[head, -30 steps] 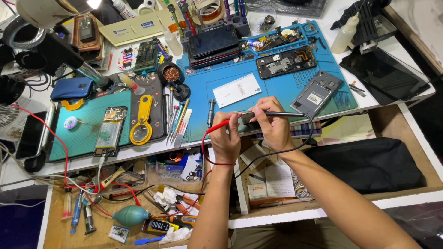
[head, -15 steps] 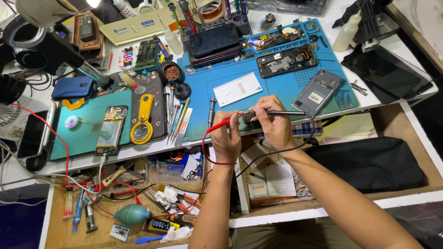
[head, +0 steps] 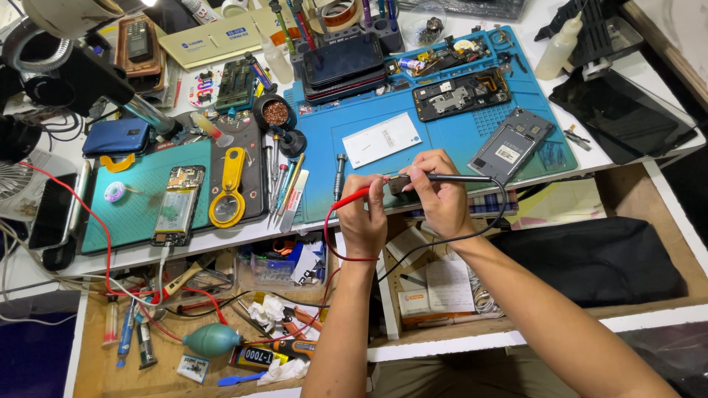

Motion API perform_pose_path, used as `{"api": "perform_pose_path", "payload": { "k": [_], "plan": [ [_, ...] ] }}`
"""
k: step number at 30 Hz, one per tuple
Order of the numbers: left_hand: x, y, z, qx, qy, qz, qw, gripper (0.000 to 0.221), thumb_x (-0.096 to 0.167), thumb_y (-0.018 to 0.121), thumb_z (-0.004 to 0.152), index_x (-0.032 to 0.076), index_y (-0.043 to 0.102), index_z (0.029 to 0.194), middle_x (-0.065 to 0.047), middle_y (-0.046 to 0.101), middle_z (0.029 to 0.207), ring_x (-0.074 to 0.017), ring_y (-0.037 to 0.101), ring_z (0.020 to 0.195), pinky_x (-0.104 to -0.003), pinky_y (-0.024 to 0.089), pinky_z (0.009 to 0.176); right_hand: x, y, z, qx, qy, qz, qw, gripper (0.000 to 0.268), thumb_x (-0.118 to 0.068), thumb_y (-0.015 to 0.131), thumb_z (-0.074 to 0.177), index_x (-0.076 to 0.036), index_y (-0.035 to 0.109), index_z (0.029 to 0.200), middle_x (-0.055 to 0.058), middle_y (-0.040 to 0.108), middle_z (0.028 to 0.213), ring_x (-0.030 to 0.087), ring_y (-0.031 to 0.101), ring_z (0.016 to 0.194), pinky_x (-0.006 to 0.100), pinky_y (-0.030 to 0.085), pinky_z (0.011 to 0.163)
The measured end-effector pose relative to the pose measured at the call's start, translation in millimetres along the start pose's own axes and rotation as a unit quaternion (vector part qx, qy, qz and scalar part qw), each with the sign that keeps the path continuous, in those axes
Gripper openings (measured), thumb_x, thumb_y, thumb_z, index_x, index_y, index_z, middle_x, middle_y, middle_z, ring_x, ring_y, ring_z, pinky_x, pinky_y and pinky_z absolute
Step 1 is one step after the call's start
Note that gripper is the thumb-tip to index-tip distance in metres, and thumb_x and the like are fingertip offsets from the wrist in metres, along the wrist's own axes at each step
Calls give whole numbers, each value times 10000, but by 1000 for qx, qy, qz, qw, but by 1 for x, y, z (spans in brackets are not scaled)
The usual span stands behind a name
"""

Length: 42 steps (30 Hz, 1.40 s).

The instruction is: Testing a mobile phone's internal components using a multimeter on a repair bench.

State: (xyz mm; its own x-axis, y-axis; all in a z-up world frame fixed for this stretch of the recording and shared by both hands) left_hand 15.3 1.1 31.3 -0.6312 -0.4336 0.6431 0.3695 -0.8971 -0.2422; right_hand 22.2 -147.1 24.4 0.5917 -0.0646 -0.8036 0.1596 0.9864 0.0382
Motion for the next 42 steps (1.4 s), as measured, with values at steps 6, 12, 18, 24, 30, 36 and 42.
{"api": "perform_pose_path", "payload": {
  "k": [6, 12, 18, 24, 30, 36, 42],
  "plan": [
    [7, -3, 4, 11, 10, 3, 1000, 159, 190, 580, 1050, 83, 644, 951, -90, 640, 789, -321, 665, 699, -370, 537, 631, 6, -3, -1, -18, -20, -27, 999, 295, -127, 612, 1069, -17, 627, 795, 148, 608, 952, 313, 722, 910, 404, 566, 855],
    [-4, 1, -1, 8, 0, 14, 1000, 165, 223, 590, 1056, 101, 633, 954, -74, 671, 831, -287, 656, 690, -357, 533, 631, 12, -3, -4, -20, -20, -8, 1000, 301, -127, 588, 1097, 12, 616, 831, 163, 577, 960, 317, 730, 912, 401, 577, 852],
    [-9, 3, -5, 9, -10, 23, 1000, 173, 252, 585, 1064, 116, 634, 969, -54, 677, 848, -266, 657, 694, -340, 534, 630, 18, -7, -5, -23, -30, -30, 999, 293, -114, 594, 1095, 15, 615, 834, 162, 577, 969, 324, 726, 915, 397, 569, 854],
    [-9, 4, -7, 10, -11, 25, 1000, 172, 264, 583, 1069, 127, 633, 978, -52, 671, 844, -273, 647, 692, -342, 537, 630, 29, -13, -4, -15, -43, -97, 994, 247, -149, 629, 1093, 0, 640, 897, 151, 595, 1019, 308, 667, 979, 408, 502, 942],
    [-12, 6, -8, 10, -15, 27, 999, 188, 280, 569, 1076, 127, 634, 988, -55, 669, 838, -279, 650, 692, -357, 541, 629, 27, -14, -3, -17, -38, -120, 992, 260, -186, 633, 1095, -18, 646, 897, 136, 611, 1033, 287, 633, 984, 412, 476, 958],
    [-7, 3, -7, 10, -5, 24, 1000, 175, 271, 564, 1076, 129, 633, 1002, -63, 656, 838, -301, 664, 720, -369, 550, 641, 28, -15, 0, -27, -48, -129, 990, 243, -164, 632, 1082, -30, 646, 880, 127, 614, 1026, 290, 643, 961, 407, 485, 941],
    [-10, 4, -8, 10, -8, 17, 1000, 177, 272, 572, 1073, 127, 635, 994, -58, 659, 839, -294, 671, 723, -362, 555, 642, 29, -15, 3, -33, -50, -135, 989, 258, -185, 632, 1079, -49, 645, 861, 110, 631, 991, 285, 652, 928, 402, 492, 919]
  ]
}}
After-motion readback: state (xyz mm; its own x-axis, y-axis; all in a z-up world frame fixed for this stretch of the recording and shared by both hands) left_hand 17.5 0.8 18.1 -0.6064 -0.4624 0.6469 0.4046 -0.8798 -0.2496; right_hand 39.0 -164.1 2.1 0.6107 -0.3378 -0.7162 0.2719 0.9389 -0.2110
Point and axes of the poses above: each hand's wrist, its own z-axis towards the middle knuckle, its own y-axis out of the palm, x = y × z, the point moved 3 cm from there along z, towards the middle knuckle
